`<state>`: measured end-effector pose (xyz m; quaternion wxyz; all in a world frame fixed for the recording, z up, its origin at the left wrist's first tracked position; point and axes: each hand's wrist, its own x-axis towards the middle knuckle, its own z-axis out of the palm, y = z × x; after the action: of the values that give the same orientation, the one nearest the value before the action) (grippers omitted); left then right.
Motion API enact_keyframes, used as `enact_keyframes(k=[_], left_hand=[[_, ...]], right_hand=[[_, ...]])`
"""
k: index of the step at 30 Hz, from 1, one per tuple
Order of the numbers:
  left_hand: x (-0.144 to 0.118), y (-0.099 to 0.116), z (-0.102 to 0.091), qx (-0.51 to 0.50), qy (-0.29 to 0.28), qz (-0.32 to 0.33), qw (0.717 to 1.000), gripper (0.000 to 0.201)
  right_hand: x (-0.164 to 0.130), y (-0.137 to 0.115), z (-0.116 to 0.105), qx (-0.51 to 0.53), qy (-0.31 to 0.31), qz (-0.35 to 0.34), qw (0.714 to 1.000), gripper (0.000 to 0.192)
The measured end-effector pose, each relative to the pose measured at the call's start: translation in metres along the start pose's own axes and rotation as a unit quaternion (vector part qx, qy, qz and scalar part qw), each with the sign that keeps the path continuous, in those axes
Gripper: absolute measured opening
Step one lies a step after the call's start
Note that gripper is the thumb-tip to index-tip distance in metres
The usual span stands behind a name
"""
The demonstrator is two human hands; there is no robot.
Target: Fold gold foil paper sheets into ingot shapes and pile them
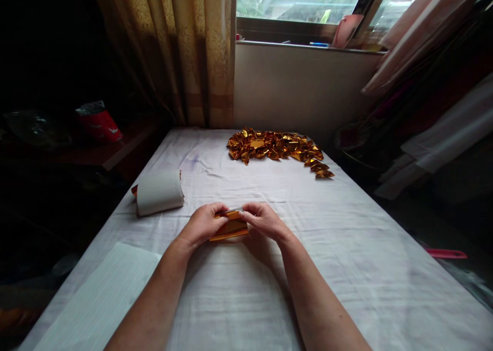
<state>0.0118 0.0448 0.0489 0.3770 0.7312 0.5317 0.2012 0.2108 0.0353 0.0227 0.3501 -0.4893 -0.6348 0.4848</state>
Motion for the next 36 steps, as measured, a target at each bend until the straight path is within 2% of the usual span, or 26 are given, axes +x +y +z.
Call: enact_keyframes(k=[8, 11, 15, 22, 28, 36], left_hand=[[-0.001, 0.005, -0.001, 0.038, -0.004, 0.012, 0.999, 0.023], [-0.001, 0.004, -0.003, 0.047, 0.005, -0.005, 0.999, 0.02], [0.001, -0.001, -0.008, 0.052, 0.036, -0.03, 0.998, 0.026], [0.006, -0.012, -0.011, -0.024, 0.079, -0.044, 0.996, 0.033], [0.009, -0.009, -0.007, -0.117, 0.121, -0.029, 0.985, 0.031], [0.009, -0.006, -0.005, -0.17, 0.118, -0.02, 0.978, 0.027]], right_hand=[[0.002, 0.0, -0.001, 0.033, 0.029, -0.016, 0.999, 0.023], [0.002, 0.0, -0.004, 0.053, 0.045, -0.006, 0.998, 0.025], [0.001, -0.001, -0.009, 0.066, 0.081, -0.005, 0.995, 0.028], [0.001, -0.002, -0.013, 0.093, 0.11, -0.002, 0.99, 0.033], [0.001, -0.005, -0.013, 0.109, 0.129, 0.008, 0.986, 0.033], [0.002, -0.004, -0.011, 0.099, 0.146, 0.009, 0.984, 0.038]])
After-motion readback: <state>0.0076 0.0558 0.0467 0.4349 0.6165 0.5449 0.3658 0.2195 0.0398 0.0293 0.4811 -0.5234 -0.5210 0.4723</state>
